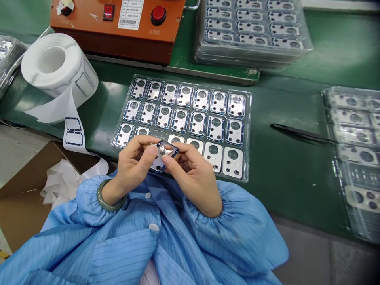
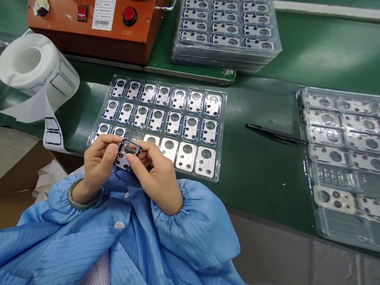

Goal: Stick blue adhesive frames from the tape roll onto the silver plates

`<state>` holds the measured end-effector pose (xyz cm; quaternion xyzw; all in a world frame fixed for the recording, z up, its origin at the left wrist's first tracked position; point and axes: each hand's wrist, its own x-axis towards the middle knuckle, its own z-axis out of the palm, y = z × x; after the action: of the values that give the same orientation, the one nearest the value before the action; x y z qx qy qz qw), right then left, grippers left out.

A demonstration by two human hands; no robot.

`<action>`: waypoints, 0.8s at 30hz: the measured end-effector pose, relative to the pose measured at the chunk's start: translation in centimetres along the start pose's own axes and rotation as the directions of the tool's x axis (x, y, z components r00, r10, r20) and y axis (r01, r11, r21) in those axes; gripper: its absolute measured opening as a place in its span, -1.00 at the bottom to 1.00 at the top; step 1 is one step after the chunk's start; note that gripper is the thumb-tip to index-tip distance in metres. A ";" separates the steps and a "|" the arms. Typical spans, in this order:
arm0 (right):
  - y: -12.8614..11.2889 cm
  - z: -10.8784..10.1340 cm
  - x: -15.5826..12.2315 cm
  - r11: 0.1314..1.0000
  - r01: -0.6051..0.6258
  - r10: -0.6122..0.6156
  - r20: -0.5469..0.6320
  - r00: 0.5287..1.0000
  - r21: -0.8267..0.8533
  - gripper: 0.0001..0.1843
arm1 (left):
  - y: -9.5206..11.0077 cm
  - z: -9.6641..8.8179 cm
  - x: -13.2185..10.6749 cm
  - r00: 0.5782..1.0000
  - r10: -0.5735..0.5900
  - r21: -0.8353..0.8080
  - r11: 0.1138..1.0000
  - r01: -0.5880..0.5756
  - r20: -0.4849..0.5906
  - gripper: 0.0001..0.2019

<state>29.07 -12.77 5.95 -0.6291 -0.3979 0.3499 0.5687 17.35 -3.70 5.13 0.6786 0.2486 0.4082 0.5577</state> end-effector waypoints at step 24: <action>-0.2 0.1 0.6 0.981 -0.125 0.111 0.098 0.989 0.150 -0.64 | 0.6 1.0 -0.4 0.998 -0.027 0.135 0.990 0.034 -0.053 -0.79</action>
<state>29.25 -12.16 6.14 -0.5892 -0.3563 0.4407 0.5760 17.85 -4.71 5.51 0.7006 0.3004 0.3990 0.5097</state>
